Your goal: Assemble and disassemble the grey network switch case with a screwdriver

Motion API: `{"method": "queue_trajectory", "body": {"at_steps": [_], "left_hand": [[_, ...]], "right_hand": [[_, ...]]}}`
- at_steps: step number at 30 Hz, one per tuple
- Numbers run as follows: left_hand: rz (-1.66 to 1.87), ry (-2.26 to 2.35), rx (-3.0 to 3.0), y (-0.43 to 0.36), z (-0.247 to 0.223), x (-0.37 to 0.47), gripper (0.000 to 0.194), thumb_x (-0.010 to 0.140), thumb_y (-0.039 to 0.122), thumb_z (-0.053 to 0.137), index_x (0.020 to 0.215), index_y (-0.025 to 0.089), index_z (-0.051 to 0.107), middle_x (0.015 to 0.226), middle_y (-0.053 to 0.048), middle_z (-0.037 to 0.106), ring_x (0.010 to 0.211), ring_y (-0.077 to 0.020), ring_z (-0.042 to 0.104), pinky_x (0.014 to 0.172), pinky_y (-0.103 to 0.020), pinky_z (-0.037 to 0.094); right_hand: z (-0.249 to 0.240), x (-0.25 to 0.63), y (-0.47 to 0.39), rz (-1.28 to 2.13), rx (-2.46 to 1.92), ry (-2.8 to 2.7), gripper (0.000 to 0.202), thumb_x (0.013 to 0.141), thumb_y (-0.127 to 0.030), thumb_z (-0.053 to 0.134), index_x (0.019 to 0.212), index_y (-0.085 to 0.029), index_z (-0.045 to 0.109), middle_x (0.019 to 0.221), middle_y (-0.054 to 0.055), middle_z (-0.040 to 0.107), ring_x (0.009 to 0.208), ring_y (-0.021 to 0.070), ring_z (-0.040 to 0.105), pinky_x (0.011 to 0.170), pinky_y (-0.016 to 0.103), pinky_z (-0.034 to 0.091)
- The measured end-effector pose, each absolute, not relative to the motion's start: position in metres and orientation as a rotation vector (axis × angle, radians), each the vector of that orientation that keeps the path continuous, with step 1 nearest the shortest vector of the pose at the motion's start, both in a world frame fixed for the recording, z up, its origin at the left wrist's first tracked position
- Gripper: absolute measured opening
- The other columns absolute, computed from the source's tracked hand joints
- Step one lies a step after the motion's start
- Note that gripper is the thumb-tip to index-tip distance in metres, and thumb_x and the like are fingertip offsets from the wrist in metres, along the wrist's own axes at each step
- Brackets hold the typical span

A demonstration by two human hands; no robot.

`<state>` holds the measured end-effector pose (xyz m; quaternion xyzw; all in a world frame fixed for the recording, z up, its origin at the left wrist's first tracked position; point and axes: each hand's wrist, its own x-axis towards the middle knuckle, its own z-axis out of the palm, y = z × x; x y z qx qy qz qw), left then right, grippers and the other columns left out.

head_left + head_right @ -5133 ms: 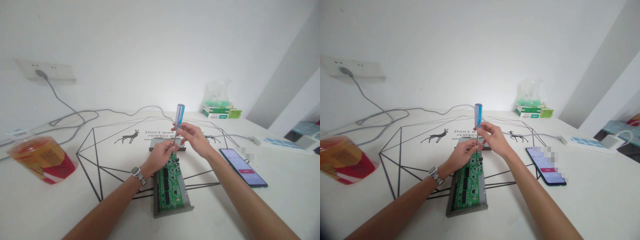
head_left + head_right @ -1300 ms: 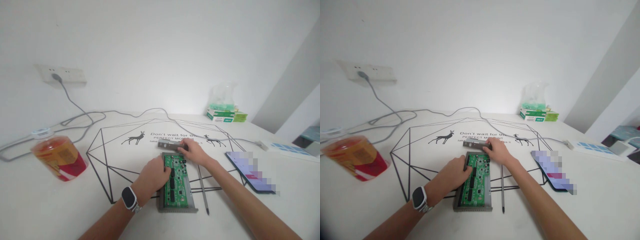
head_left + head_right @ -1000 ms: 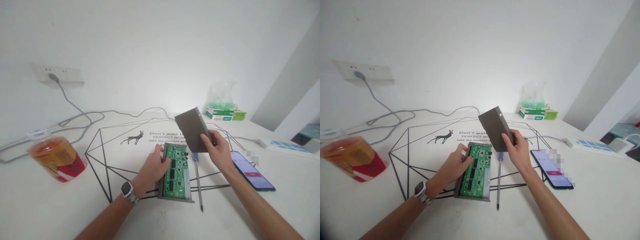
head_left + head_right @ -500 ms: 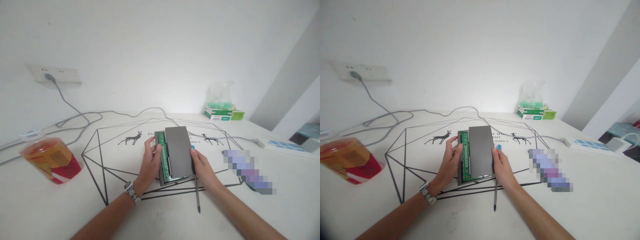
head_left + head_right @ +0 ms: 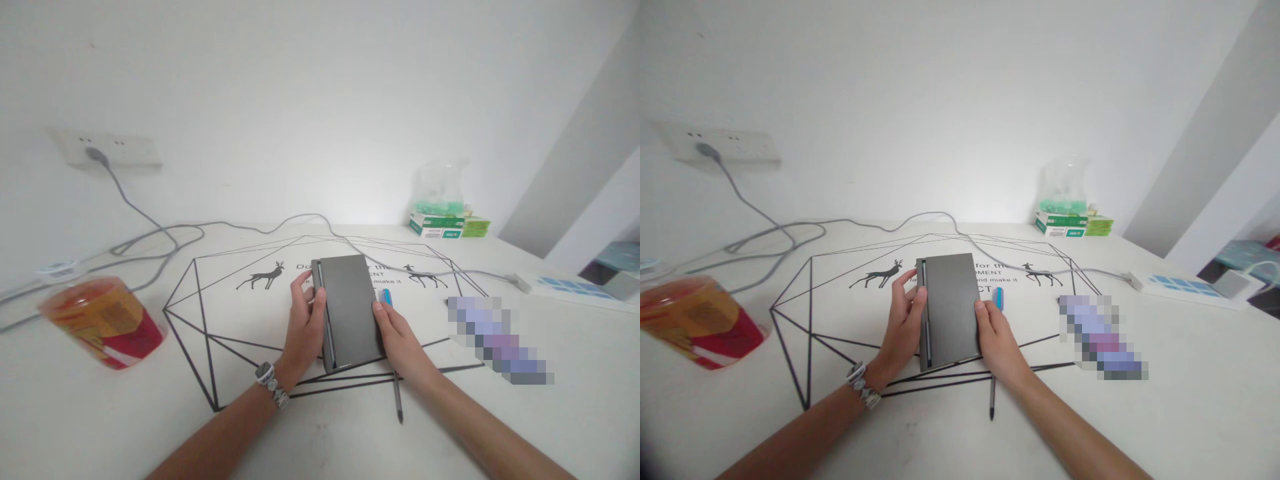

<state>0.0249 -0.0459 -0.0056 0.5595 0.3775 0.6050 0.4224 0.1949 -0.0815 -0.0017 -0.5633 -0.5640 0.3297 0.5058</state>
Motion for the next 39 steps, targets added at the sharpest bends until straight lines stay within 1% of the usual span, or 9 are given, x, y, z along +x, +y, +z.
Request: {"method": "queue_trajectory", "body": {"at_steps": [7, 10, 14, 17, 21, 26, 32, 36, 39], "left_hand": [[1.524, 0.916, 1.390, -0.0459, -0.0048, 0.0257, 0.058, 0.097, 0.059, 0.054, 0.140, 0.024, 0.037, 0.117, -0.011, 0.072, 0.092, -0.0213, 0.072, 0.080, -0.035, 0.058], [1.533, 0.914, 1.394, -0.0460, -0.0041, 0.0258, 0.058, 0.097, 0.058, 0.054, 0.140, 0.024, 0.037, 0.116, -0.011, 0.073, 0.091, -0.0208, 0.071, 0.079, -0.034, 0.058], [1.535, 0.921, 1.413, -0.0470, -0.0031, 0.0262, 0.058, 0.098, 0.058, 0.052, 0.142, 0.024, 0.036, 0.110, -0.009, 0.074, 0.083, -0.0182, 0.071, 0.068, -0.028, 0.055], [1.525, 0.919, 1.419, -0.0474, -0.0025, 0.0261, 0.058, 0.098, 0.058, 0.051, 0.143, 0.024, 0.034, 0.108, -0.008, 0.074, 0.077, -0.0171, 0.070, 0.062, -0.026, 0.053], [1.538, 0.918, 1.400, -0.0470, -0.0026, 0.0257, 0.057, 0.098, 0.056, 0.053, 0.142, 0.025, 0.035, 0.115, -0.010, 0.073, 0.087, -0.0191, 0.071, 0.072, -0.030, 0.057], [1.541, 0.905, 1.381, -0.0462, -0.0040, 0.0262, 0.058, 0.097, 0.057, 0.054, 0.141, 0.025, 0.036, 0.117, -0.011, 0.073, 0.091, -0.0206, 0.072, 0.076, -0.033, 0.058], [1.544, 0.918, 1.411, -0.0463, -0.0044, 0.0268, 0.057, 0.099, 0.057, 0.050, 0.142, 0.024, 0.035, 0.116, -0.010, 0.072, 0.093, -0.0213, 0.071, 0.081, -0.036, 0.057], [1.617, 1.032, 1.465, -0.0463, -0.0044, 0.0281, 0.054, 0.100, 0.059, 0.043, 0.140, 0.022, 0.040, 0.129, -0.013, 0.065, 0.111, -0.0236, 0.065, 0.094, -0.040, 0.053], [1.663, 1.114, 1.506, -0.0459, -0.0055, 0.0292, 0.052, 0.102, 0.059, 0.038, 0.139, 0.022, 0.042, 0.141, -0.013, 0.057, 0.127, -0.0238, 0.056, 0.109, -0.042, 0.044]], "right_hand": [[-0.0038, 0.1944, -0.0823, 0.807, -1.363, -1.353, 0.060, 0.087, -0.079, 0.043, 0.086, -0.023, 0.065, 0.094, 0.012, 0.075, 0.111, 0.0346, 0.064, 0.099, 0.047, 0.049], [-0.0027, 0.1949, -0.0826, 0.794, -1.346, -1.331, 0.063, 0.087, -0.079, 0.043, 0.092, -0.021, 0.069, 0.104, 0.013, 0.076, 0.115, 0.0348, 0.064, 0.102, 0.048, 0.049], [0.0019, 0.1993, -0.0821, 0.802, -1.303, -1.251, 0.067, 0.089, -0.077, 0.045, 0.106, -0.019, 0.073, 0.119, 0.013, 0.075, 0.122, 0.0325, 0.063, 0.109, 0.046, 0.046], [0.0029, 0.2021, -0.0812, 0.833, -1.282, -1.240, 0.067, 0.089, -0.077, 0.044, 0.107, -0.020, 0.073, 0.120, 0.013, 0.075, 0.123, 0.0320, 0.063, 0.111, 0.046, 0.044], [-0.0004, 0.1991, -0.0815, 0.803, -1.335, -1.306, 0.067, 0.086, -0.080, 0.045, 0.098, -0.020, 0.071, 0.114, 0.014, 0.075, 0.118, 0.0340, 0.064, 0.109, 0.049, 0.044], [-0.0028, 0.1939, -0.0833, 0.754, -1.355, -1.366, 0.058, 0.089, -0.077, 0.040, 0.085, -0.023, 0.062, 0.093, 0.011, 0.074, 0.102, 0.0321, 0.066, 0.092, 0.045, 0.051], [-0.0034, 0.1934, -0.0839, 0.738, -1.387, -1.396, 0.052, 0.090, -0.073, 0.039, 0.080, -0.024, 0.054, 0.078, 0.005, 0.064, 0.084, 0.0276, 0.062, 0.077, 0.039, 0.050], [-0.0038, 0.1928, -0.0846, 0.721, -1.388, -1.406, 0.052, 0.089, -0.074, 0.040, 0.077, -0.025, 0.051, 0.073, 0.002, 0.060, 0.078, 0.0255, 0.059, 0.073, 0.037, 0.047], [-0.0044, 0.1925, -0.0850, 0.711, -1.383, -1.411, 0.051, 0.091, -0.072, 0.040, 0.077, -0.025, 0.051, 0.073, 0.003, 0.060, 0.078, 0.0259, 0.059, 0.071, 0.037, 0.047]]}}
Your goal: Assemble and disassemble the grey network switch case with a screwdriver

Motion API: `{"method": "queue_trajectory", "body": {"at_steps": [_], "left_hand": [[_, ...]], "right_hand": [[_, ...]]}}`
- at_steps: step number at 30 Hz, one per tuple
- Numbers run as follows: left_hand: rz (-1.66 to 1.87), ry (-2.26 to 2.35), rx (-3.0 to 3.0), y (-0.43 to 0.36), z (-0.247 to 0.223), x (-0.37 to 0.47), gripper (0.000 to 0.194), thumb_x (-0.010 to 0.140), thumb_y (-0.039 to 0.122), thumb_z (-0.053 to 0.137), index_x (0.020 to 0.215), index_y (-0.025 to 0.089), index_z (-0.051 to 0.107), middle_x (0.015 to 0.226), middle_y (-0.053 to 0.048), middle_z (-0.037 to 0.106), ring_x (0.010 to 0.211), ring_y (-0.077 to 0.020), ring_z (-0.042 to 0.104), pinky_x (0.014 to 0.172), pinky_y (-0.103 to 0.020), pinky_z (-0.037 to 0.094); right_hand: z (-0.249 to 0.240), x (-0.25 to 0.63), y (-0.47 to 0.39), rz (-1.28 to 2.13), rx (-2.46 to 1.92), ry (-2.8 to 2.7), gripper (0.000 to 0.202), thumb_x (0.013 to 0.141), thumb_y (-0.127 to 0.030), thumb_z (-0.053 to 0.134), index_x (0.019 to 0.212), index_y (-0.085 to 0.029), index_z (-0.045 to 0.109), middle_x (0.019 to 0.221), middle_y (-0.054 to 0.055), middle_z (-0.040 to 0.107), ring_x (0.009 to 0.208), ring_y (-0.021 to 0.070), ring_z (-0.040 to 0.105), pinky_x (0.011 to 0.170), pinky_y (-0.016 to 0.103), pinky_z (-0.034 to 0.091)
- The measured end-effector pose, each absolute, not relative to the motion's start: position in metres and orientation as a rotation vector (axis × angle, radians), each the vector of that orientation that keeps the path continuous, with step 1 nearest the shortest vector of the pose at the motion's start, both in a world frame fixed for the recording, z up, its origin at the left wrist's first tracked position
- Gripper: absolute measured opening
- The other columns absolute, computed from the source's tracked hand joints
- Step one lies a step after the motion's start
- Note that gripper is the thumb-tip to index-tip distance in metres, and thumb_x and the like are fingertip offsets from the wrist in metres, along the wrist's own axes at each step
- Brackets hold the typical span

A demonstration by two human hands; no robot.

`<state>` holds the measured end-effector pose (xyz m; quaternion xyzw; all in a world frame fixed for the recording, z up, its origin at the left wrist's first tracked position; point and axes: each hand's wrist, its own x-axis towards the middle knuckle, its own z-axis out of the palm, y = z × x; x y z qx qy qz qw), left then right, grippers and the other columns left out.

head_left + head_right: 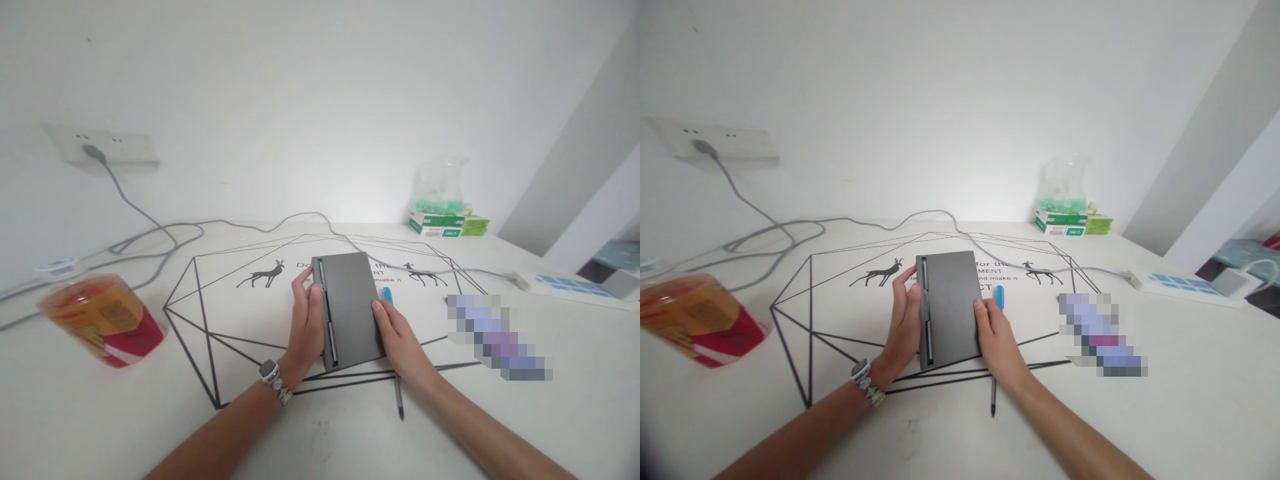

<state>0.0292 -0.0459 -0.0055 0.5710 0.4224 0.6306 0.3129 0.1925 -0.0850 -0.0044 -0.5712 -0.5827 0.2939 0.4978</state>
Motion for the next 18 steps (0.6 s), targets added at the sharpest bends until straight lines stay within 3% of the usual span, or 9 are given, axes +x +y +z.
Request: {"method": "queue_trajectory", "body": {"at_steps": [4, 11, 18], "left_hand": [[1.640, 1.107, 1.503, -0.0467, -0.0061, 0.0296, 0.054, 0.102, 0.061, 0.035, 0.141, 0.023, 0.040, 0.146, -0.013, 0.052, 0.135, -0.0245, 0.049, 0.115, -0.043, 0.037], [1.613, 1.089, 1.483, -0.0491, -0.0031, 0.0306, 0.053, 0.103, 0.060, 0.035, 0.142, 0.024, 0.037, 0.146, -0.012, 0.052, 0.135, -0.0234, 0.050, 0.114, -0.041, 0.038], [1.614, 1.076, 1.466, -0.0504, -0.0053, 0.0343, 0.054, 0.103, 0.060, 0.035, 0.143, 0.025, 0.035, 0.154, -0.012, 0.044, 0.142, -0.0240, 0.042, 0.120, -0.044, 0.031]], "right_hand": [[-0.0052, 0.1924, -0.0849, 0.697, -1.384, -1.407, 0.049, 0.092, -0.070, 0.040, 0.076, -0.025, 0.049, 0.071, 0.002, 0.058, 0.081, 0.0275, 0.060, 0.072, 0.038, 0.048], [-0.0025, 0.1927, -0.0871, 0.705, -1.393, -1.419, 0.045, 0.094, -0.067, 0.038, 0.077, -0.027, 0.049, 0.071, 0.001, 0.057, 0.081, 0.0264, 0.060, 0.075, 0.037, 0.048], [-0.0013, 0.1884, -0.0923, 0.687, -1.369, -1.395, 0.043, 0.097, -0.064, 0.038, 0.083, -0.026, 0.052, 0.075, 0.002, 0.064, 0.077, 0.0251, 0.061, 0.071, 0.036, 0.048]]}}
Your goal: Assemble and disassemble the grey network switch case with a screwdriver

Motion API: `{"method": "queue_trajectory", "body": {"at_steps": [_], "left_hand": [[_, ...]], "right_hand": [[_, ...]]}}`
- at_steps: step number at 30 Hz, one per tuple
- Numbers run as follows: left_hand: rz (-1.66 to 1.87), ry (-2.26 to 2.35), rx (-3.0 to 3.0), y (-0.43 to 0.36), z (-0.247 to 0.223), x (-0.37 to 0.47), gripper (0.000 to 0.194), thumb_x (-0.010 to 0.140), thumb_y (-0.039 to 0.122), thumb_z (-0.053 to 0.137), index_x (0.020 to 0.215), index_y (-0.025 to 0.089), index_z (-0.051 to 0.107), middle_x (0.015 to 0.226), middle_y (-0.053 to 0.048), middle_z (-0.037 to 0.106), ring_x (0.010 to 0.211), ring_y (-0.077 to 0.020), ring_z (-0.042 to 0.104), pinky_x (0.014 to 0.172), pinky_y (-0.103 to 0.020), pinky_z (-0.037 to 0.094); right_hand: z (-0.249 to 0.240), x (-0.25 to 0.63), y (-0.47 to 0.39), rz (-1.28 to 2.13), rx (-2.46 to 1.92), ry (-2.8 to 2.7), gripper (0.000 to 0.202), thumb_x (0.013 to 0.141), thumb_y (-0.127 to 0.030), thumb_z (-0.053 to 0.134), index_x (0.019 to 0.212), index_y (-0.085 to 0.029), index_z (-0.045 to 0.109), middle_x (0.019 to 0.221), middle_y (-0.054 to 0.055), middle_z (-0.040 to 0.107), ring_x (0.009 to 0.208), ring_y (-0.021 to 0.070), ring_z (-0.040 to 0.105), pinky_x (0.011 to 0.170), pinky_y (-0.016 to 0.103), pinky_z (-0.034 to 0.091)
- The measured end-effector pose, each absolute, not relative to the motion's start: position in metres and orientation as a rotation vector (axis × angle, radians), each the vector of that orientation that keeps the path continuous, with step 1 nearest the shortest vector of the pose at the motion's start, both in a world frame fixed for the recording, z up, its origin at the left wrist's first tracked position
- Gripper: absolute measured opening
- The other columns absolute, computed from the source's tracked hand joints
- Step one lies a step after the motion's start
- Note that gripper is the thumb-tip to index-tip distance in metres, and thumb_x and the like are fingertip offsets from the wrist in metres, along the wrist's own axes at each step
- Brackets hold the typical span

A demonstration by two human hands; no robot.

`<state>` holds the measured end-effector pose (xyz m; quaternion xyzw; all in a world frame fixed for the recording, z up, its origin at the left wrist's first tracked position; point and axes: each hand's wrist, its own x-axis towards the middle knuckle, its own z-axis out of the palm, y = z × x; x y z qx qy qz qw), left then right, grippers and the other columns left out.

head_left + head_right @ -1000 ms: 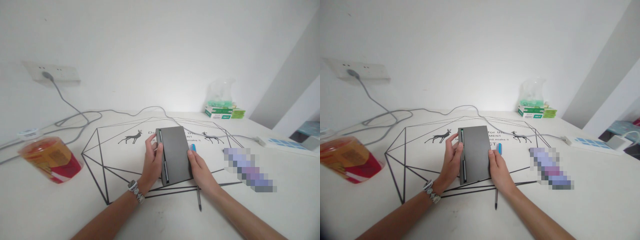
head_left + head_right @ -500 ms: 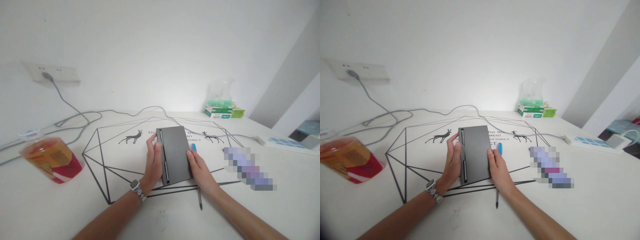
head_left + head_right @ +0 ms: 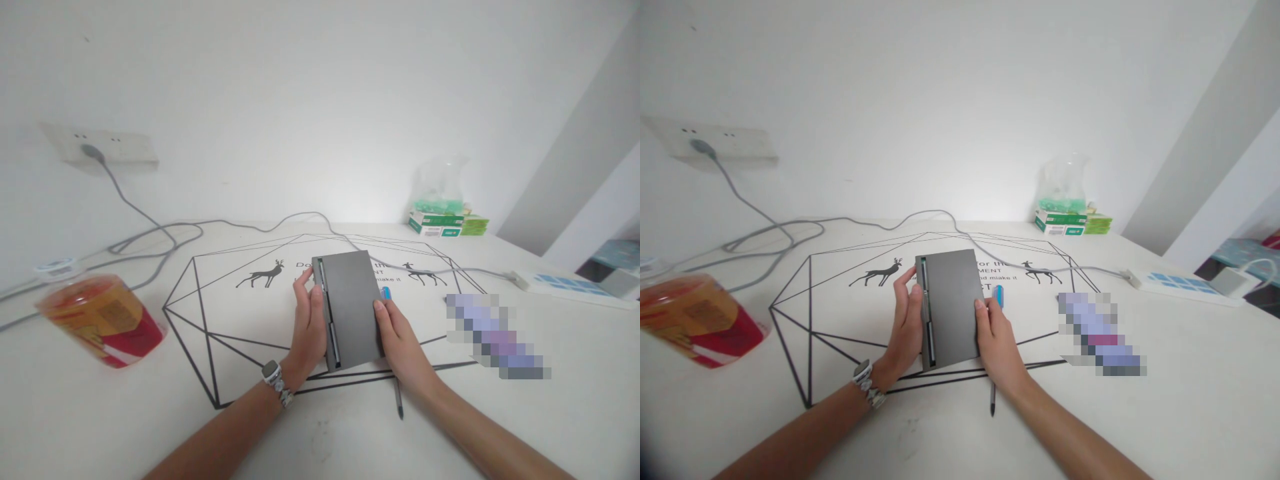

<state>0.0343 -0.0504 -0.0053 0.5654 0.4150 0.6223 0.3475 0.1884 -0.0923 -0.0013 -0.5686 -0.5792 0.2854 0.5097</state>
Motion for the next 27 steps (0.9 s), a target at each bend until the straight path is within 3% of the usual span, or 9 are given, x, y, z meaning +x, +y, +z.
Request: {"method": "queue_trajectory", "body": {"at_steps": [8, 12, 14, 18, 20, 22, 24, 27], "left_hand": [[1.617, 1.031, 1.452, -0.054, -0.005, 0.039, 0.054, 0.102, 0.061, 0.037, 0.142, 0.025, 0.037, 0.151, -0.012, 0.047, 0.138, -0.0232, 0.048, 0.113, -0.040, 0.040], [1.566, 1.024, 1.462, -0.051, -0.003, 0.034, 0.054, 0.102, 0.060, 0.038, 0.143, 0.025, 0.038, 0.149, -0.013, 0.049, 0.135, -0.0242, 0.050, 0.110, -0.040, 0.043], [1.560, 1.045, 1.493, -0.049, -0.001, 0.030, 0.053, 0.102, 0.058, 0.039, 0.142, 0.024, 0.040, 0.148, -0.013, 0.051, 0.133, -0.0252, 0.052, 0.108, -0.041, 0.044], [1.502, 1.089, 1.641, -0.037, 0.004, 0.019, 0.049, 0.104, 0.052, 0.037, 0.141, 0.021, 0.042, 0.124, -0.012, 0.065, 0.113, -0.0239, 0.063, 0.093, -0.038, 0.053], [1.369, 1.127, 1.760, -0.027, 0.008, 0.007, 0.047, 0.102, 0.051, 0.038, 0.137, 0.020, 0.048, 0.095, -0.007, 0.068, 0.083, -0.0211, 0.067, 0.068, -0.032, 0.055], [1.317, 1.137, 1.953, -0.015, 0.013, -0.008, 0.037, 0.099, 0.047, 0.042, 0.116, 0.020, 0.061, 0.092, -0.007, 0.066, 0.072, -0.0187, 0.064, 0.054, -0.027, 0.050], [1.231, 1.175, 2.210, -0.005, 0.017, -0.024, 0.024, 0.093, 0.040, 0.051, 0.089, 0.019, 0.064, 0.097, -0.009, 0.065, 0.079, -0.0196, 0.063, 0.060, -0.028, 0.051], [0.913, 1.256, 2.368, 0.003, 0.018, -0.044, 0.012, 0.082, 0.031, 0.059, 0.078, 0.021, 0.064, 0.080, -0.005, 0.067, 0.076, -0.0207, 0.063, 0.070, -0.032, 0.051]], "right_hand": [[-0.003, 0.183, -0.097, 0.724, -1.352, -1.388, 0.039, 0.097, -0.062, 0.039, 0.085, -0.027, 0.049, 0.071, 0.004, 0.064, 0.068, 0.0252, 0.063, 0.062, 0.041, 0.055], [0.005, 0.183, -0.101, 1.116, -1.313, -1.223, 0.041, 0.088, -0.059, 0.060, 0.109, -0.026, 0.050, 0.093, 0.005, 0.069, 0.060, 0.0205, 0.065, 0.035, 0.030, 0.052], [0.011, 0.184, -0.102, 1.251, -1.212, -1.193, 0.048, 0.081, -0.051, 0.070, 0.116, -0.027, 0.048, 0.100, 0.004, 0.068, 0.061, 0.0186, 0.066, 0.030, 0.025, 0.050], [0.018, 0.189, -0.103, 1.316, -1.061, -1.201, 0.049, 0.078, -0.046, 0.074, 0.114, -0.025, 0.049, 0.091, 0.001, 0.066, 0.061, 0.0168, 0.066, 0.035, 0.024, 0.055], [0.020, 0.192, -0.102, 1.252, -1.059, -1.199, 0.053, 0.077, -0.047, 0.076, 0.116, -0.025, 0.049, 0.092, 0.002, 0.067, 0.065, 0.0187, 0.067, 0.038, 0.025, 0.057], [0.021, 0.196, -0.100, 1.147, -1.080, -1.207, 0.058, 0.076, -0.049, 0.077, 0.121, -0.024, 0.050, 0.095, 0.004, 0.069, 0.071, 0.0205, 0.068, 0.042, 0.028, 0.059], [0.019, 0.200, -0.097, 1.030, -1.107, -1.239, 0.060, 0.078, -0.051, 0.075, 0.126, -0.024, 0.050, 0.095, 0.005, 0.070, 0.072, 0.0216, 0.067, 0.046, 0.031, 0.059], [0.016, 0.207, -0.093, 0.770, -1.127, -1.354, 0.053, 0.085, -0.046, 0.069, 0.130, -0.023, 0.053, 0.102, 0.008, 0.073, 0.083, 0.0243, 0.069, 0.064, 0.037, 0.061]]}}
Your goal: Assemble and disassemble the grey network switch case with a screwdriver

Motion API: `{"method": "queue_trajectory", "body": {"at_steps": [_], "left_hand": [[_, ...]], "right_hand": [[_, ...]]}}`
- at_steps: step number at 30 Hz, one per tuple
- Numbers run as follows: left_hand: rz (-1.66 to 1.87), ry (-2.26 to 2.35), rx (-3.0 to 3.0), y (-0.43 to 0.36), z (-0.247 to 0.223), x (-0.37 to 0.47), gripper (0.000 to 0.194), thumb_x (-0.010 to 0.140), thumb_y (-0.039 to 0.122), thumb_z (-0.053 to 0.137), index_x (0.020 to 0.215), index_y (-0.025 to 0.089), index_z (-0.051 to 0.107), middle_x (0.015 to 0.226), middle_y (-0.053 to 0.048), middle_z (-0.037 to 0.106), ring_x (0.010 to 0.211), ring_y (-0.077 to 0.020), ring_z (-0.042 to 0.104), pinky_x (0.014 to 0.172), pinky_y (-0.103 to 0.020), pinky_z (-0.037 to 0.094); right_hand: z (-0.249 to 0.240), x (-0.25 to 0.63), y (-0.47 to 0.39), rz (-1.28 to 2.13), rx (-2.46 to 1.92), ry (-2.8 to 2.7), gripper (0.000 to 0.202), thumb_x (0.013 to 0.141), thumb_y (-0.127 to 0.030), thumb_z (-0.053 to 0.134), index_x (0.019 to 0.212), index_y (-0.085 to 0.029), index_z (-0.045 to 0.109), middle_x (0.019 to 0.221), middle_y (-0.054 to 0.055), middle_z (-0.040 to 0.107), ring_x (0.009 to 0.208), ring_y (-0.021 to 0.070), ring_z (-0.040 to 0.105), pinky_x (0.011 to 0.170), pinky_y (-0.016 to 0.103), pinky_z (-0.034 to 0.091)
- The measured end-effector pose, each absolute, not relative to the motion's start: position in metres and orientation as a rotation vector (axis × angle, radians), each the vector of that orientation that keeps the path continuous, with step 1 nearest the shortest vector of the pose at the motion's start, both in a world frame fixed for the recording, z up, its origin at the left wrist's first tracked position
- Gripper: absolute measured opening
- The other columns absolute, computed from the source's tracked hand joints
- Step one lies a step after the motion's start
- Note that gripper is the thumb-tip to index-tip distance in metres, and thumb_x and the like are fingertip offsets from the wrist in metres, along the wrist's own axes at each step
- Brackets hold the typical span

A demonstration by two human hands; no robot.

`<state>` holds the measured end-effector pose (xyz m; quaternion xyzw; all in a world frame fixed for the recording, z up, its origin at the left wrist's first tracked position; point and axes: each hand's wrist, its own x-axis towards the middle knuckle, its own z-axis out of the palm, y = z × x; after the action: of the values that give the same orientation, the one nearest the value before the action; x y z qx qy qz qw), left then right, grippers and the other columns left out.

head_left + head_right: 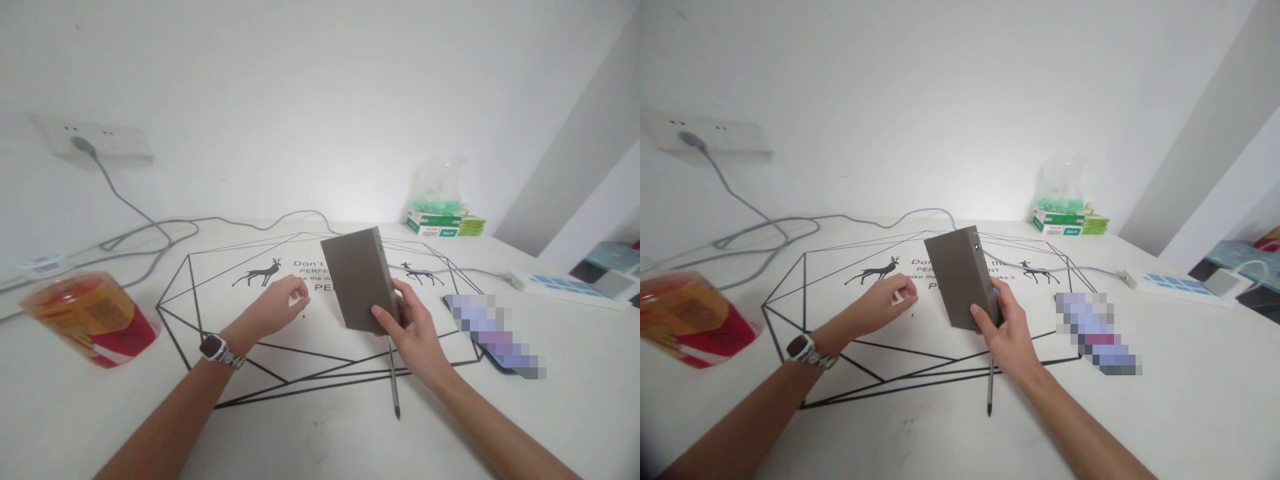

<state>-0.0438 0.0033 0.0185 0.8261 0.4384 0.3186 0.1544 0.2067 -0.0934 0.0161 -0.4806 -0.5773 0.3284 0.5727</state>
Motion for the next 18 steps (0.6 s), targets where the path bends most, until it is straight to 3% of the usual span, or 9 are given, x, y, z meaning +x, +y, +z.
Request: {"method": "queue_trajectory", "body": {"at_steps": [4, 13, 18], "left_hand": [[0.639, 1.279, 2.325, 0.004, 0.015, -0.052, 0.009, 0.072, 0.028, 0.063, 0.067, 0.021, 0.065, 0.071, -0.004, 0.069, 0.070, -0.0216, 0.063, 0.066, -0.031, 0.049], [0.625, 1.283, 2.395, 0.006, 0.005, -0.049, 0.013, 0.070, 0.026, 0.057, 0.069, 0.021, 0.068, 0.074, -0.005, 0.069, 0.070, -0.0208, 0.062, 0.066, -0.030, 0.047], [0.750, 1.274, 2.354, 0.009, 0.014, -0.058, 0.011, 0.072, 0.026, 0.057, 0.074, 0.021, 0.066, 0.075, -0.005, 0.071, 0.072, -0.0224, 0.064, 0.067, -0.032, 0.048]], "right_hand": [[0.013, 0.213, -0.093, 0.411, -1.199, -1.566, 0.043, 0.089, -0.035, 0.064, 0.131, -0.025, 0.060, 0.118, 0.007, 0.073, 0.099, 0.0259, 0.069, 0.088, 0.040, 0.056], [0.009, 0.215, -0.094, 0.142, -1.261, -1.921, 0.047, 0.094, -0.028, 0.052, 0.140, -0.031, 0.061, 0.135, -0.001, 0.069, 0.122, 0.0251, 0.067, 0.101, 0.041, 0.055], [0.009, 0.216, -0.093, 0.011, -1.251, -2.039, 0.052, 0.092, -0.018, 0.050, 0.142, -0.029, 0.060, 0.137, 0.001, 0.068, 0.124, 0.0244, 0.066, 0.096, 0.041, 0.059]]}}
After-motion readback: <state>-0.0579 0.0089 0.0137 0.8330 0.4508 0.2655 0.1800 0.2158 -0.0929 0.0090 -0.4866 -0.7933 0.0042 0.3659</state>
